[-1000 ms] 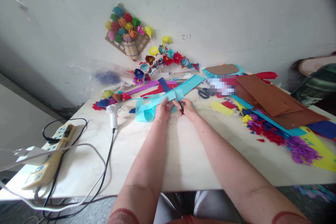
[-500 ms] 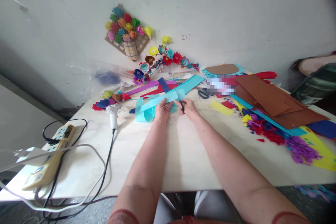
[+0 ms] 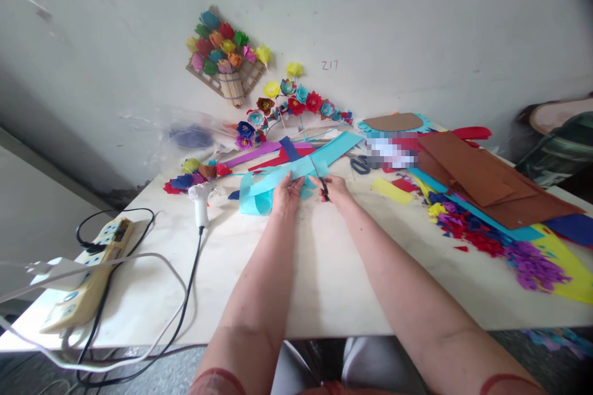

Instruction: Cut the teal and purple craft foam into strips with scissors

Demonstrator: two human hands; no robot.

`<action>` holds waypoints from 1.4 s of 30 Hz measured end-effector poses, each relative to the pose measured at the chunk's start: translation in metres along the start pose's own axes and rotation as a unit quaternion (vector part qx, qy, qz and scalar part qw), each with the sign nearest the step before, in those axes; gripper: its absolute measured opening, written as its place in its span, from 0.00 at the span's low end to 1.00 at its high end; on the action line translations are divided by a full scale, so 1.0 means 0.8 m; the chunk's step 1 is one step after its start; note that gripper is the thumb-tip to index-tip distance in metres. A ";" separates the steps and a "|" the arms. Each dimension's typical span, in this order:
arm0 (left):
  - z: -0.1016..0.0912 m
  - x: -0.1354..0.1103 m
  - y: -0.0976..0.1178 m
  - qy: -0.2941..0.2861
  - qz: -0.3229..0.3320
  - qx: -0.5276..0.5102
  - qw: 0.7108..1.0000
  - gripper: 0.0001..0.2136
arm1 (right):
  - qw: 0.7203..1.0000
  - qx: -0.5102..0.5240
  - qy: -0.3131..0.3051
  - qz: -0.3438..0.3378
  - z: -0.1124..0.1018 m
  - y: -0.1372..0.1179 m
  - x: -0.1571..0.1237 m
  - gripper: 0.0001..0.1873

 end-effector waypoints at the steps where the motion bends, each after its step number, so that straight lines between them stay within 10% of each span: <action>1: 0.000 0.000 0.000 0.000 0.000 -0.002 1.000 0.03 | 1.000 0.010 -0.008 0.005 0.002 -0.001 -0.002 0.21; 42: 0.005 -0.005 -0.005 -0.005 -0.037 -0.033 0.999 0.03 | 0.981 -0.114 -0.155 -0.002 0.031 -0.015 -0.018 0.24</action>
Point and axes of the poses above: each hand's wrist, its own x-axis towards the middle knuckle, its own z-axis out of the palm, y = z × x, the point moved 8 cm from there along x, towards the middle knuckle, and after that the axes turned 12 degrees about -y, right-handed, at the moved point
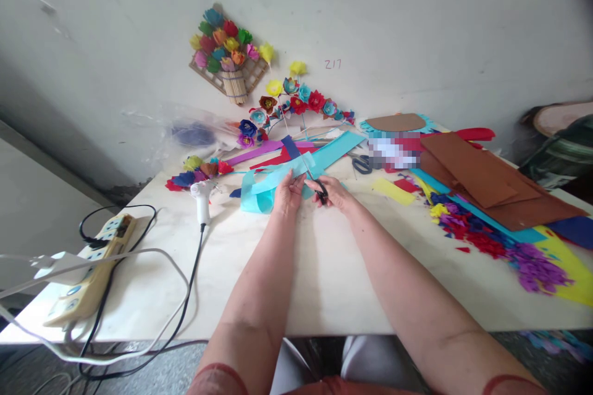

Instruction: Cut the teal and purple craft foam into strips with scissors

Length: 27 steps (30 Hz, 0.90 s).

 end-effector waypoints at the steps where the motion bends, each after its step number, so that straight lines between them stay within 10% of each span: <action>1: -0.001 0.000 -0.001 0.001 -0.006 0.003 1.000 0.02 | 1.000 -0.003 0.000 0.000 0.000 0.001 0.001 0.24; 27: 0.000 0.004 0.000 -0.013 0.000 0.008 1.000 0.02 | 0.999 -0.040 -0.001 0.003 0.003 0.003 0.007 0.25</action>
Point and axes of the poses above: each hand's wrist, its own x-axis towards the middle knuckle, its own z-axis out of the palm, y = z × x, the point moved 8 cm from there along x, towards the middle knuckle, and after that the axes turned 12 degrees about -y, right-handed, at the moved point
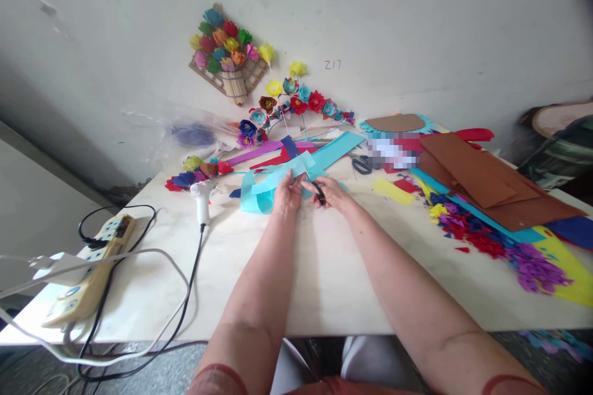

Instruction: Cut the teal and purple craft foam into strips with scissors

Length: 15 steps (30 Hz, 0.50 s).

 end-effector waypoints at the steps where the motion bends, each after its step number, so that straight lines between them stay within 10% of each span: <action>1: 0.001 0.000 0.000 -0.005 0.000 0.000 1.000 0.02 | 1.000 -0.003 0.001 0.000 0.000 0.000 0.000 0.25; 15: -0.002 0.002 -0.001 0.004 0.015 -0.020 1.000 0.01 | 1.000 -0.012 0.018 -0.017 0.000 -0.003 -0.003 0.24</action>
Point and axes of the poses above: each hand's wrist, its own x-axis towards the middle knuckle, its own z-axis out of the palm, y = z × x, the point moved 8 cm from there along x, towards the middle knuckle, and after that the axes turned 12 degrees about -y, right-handed, at the moved point
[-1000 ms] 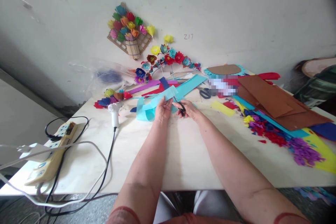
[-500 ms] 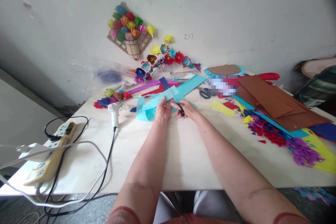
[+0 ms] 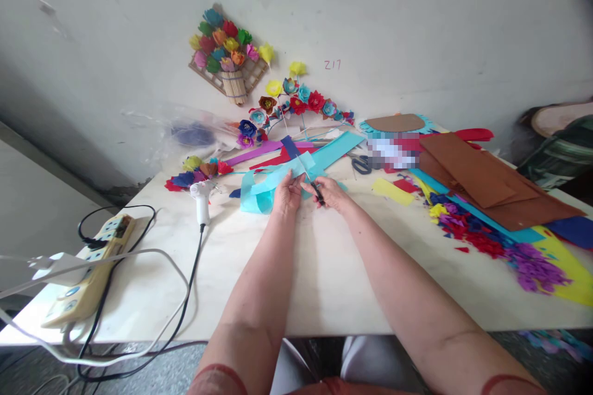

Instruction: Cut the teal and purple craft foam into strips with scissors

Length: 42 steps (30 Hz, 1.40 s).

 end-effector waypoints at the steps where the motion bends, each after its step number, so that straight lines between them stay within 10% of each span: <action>1: 0.000 0.000 0.000 0.000 0.002 0.001 1.000 0.02 | 1.000 -0.003 0.000 -0.003 0.000 0.001 0.001 0.24; 42: 0.002 -0.003 -0.001 -0.005 0.000 0.030 1.000 0.05 | 0.995 0.102 0.007 0.012 -0.007 0.002 -0.009 0.25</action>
Point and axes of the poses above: each hand's wrist, its own x-axis towards the middle knuckle, its own z-axis out of the palm, y = z × x, the point moved 8 cm from there along x, towards the middle knuckle, and after that the axes turned 12 degrees about -y, right-handed, at the moved point
